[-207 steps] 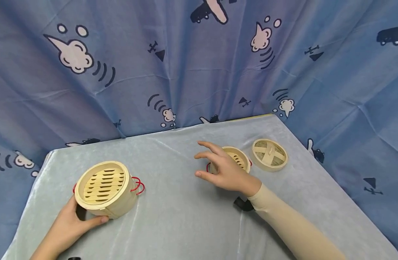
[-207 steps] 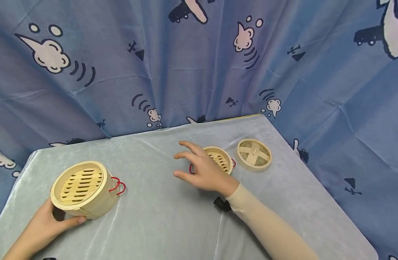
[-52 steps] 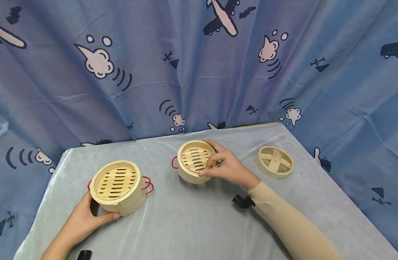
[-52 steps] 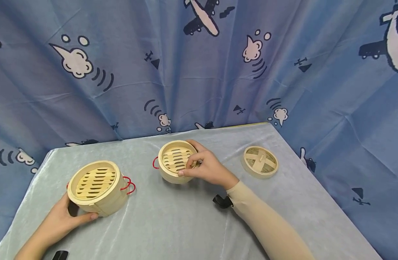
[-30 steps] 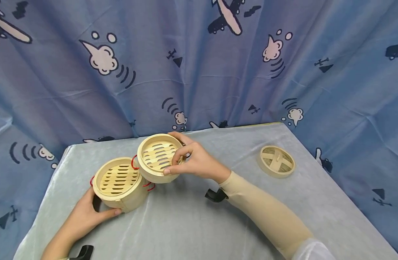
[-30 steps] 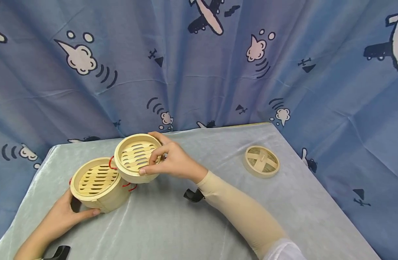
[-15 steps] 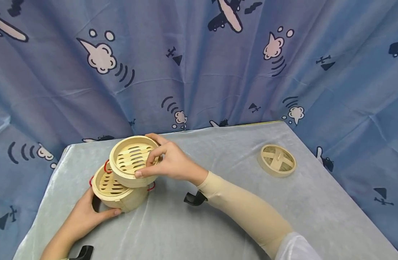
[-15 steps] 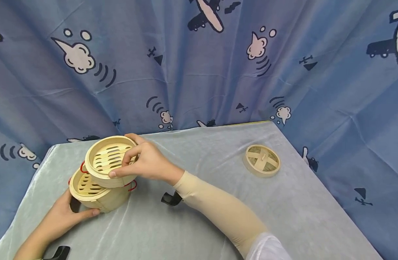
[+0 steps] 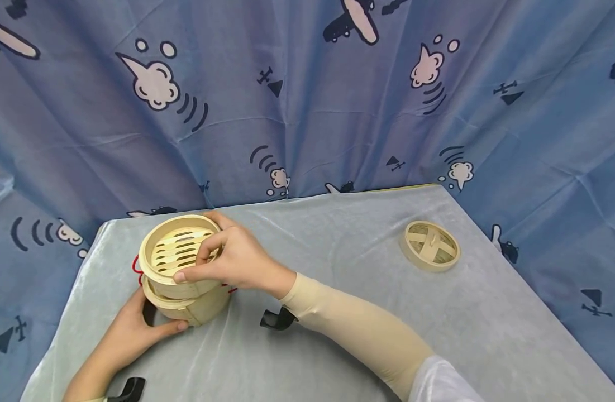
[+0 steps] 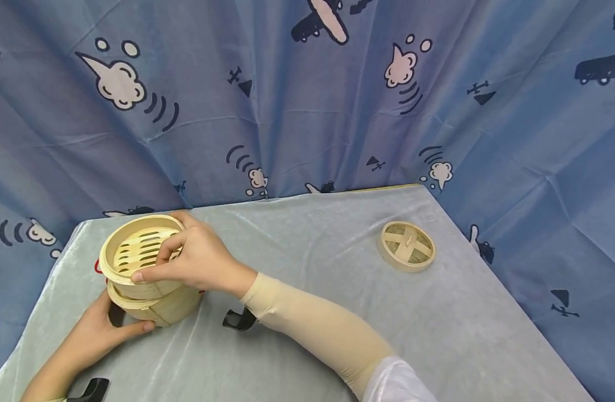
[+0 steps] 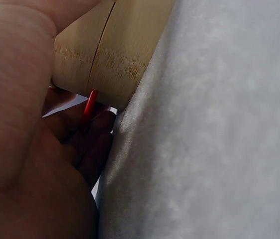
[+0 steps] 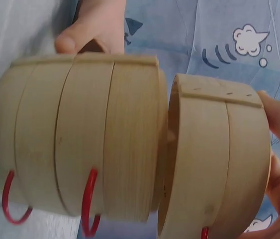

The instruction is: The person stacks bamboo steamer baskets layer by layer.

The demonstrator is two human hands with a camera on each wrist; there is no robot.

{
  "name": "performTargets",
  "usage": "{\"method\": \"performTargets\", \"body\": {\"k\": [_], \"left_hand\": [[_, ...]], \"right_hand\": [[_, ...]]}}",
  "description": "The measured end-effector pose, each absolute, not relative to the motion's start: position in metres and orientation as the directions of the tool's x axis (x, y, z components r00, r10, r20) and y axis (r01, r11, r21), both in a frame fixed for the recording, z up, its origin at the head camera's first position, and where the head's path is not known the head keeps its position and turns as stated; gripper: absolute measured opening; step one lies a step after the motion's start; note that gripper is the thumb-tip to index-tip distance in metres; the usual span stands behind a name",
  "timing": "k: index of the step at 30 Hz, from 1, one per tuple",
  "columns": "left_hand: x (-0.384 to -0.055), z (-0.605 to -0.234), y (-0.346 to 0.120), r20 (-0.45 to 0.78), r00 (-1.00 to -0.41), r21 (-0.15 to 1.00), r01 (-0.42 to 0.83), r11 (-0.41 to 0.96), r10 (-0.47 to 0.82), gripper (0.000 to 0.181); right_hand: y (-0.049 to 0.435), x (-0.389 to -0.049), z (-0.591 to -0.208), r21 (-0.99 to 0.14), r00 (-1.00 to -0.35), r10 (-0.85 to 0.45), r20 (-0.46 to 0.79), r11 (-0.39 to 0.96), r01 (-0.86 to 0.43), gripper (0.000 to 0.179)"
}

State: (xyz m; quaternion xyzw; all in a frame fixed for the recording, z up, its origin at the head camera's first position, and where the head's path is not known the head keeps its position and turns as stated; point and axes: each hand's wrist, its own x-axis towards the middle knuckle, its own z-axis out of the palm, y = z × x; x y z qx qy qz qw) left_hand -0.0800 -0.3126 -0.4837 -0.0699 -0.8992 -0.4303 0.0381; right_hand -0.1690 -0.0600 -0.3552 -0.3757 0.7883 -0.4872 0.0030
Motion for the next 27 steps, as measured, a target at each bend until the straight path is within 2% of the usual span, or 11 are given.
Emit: {"method": "performTargets", "body": {"k": [12, 27], "left_hand": [[-0.079, -0.482, -0.313, 0.127, -0.988, 0.771, 0.155, 0.617, 0.090, 0.105], [-0.079, -0.482, -0.313, 0.132, -0.987, 0.784, 0.160, 0.600, 0.091, 0.103]], "right_hand": [[-0.079, -0.159, -0.360, -0.706, -0.703, -0.563, 0.434, 0.272, -0.654, 0.034], [-0.086, -0.147, -0.361, -0.658, -0.758, -0.518, 0.396, 0.415, -0.628, 0.038]]}}
